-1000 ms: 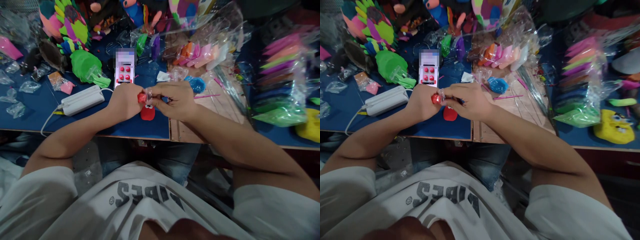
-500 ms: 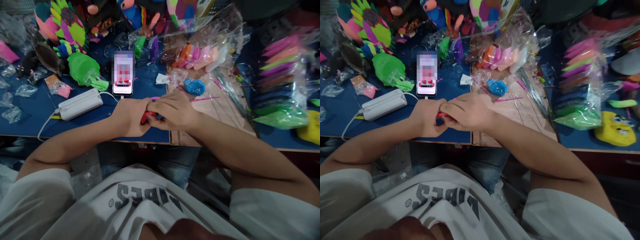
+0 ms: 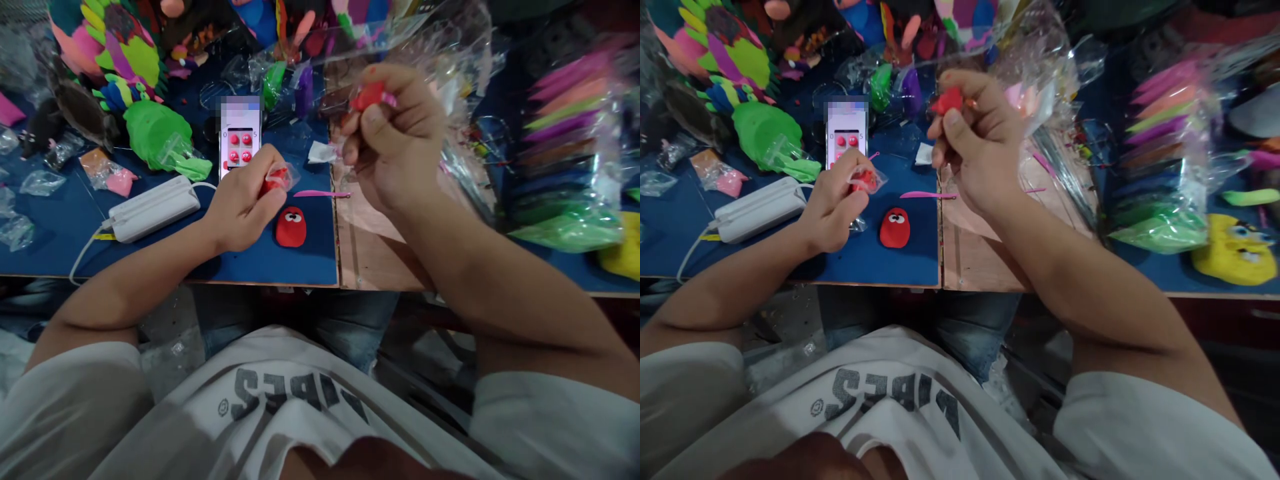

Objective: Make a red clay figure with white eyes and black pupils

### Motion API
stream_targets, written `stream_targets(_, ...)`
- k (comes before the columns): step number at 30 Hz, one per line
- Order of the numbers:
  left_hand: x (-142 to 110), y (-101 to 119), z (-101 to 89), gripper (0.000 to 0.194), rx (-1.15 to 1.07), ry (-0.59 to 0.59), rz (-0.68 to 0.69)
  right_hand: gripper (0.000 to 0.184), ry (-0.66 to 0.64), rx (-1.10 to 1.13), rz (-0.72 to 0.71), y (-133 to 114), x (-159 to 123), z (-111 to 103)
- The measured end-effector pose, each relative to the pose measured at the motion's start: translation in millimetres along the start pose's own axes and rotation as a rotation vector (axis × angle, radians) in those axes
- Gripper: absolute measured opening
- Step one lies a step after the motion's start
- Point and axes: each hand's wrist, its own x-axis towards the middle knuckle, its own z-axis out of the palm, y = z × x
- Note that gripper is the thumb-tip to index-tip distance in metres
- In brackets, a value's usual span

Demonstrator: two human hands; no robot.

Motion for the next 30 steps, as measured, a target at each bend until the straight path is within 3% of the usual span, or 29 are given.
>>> stream_targets(5, 14, -10, 10.5, 0.030, 0.185, -0.023, 0.026, 0.062, -0.208, -0.088, 0.080, 28, -3, -9)
stream_targets(8, 25, -15, 18.5, 0.034, 0.307, -0.026, 0.058, 0.062, -0.243, -0.089, 0.072, 34, -5, -8)
stream_targets(13, 38, -17, 24.7, 0.035, 0.256, 0.016, 0.051, 0.066, -0.192, 0.001, 0.051, 41, -2, 0)
stream_targets(16, 37, -12, 22.5, 0.044, 0.168, 0.061, 0.076, 0.069, -0.157, 0.041, 0.045, 35, -8, 6)
stream_targets(22, 28, -11, 29.0, 0.052, -0.083, 0.187, 0.211, 0.066, -0.260, 0.138, 0.116, 2, -30, 24)
stream_targets(27, 28, -15, 32.0, 0.046, -0.160, 0.313, 0.473, 0.073, -0.290, 0.127, 0.149, -9, -36, 28)
stream_targets(30, 28, -15, 26.4, 0.047, -0.162, 0.303, 0.424, 0.069, -0.307, 0.159, 0.160, -10, -35, 26)
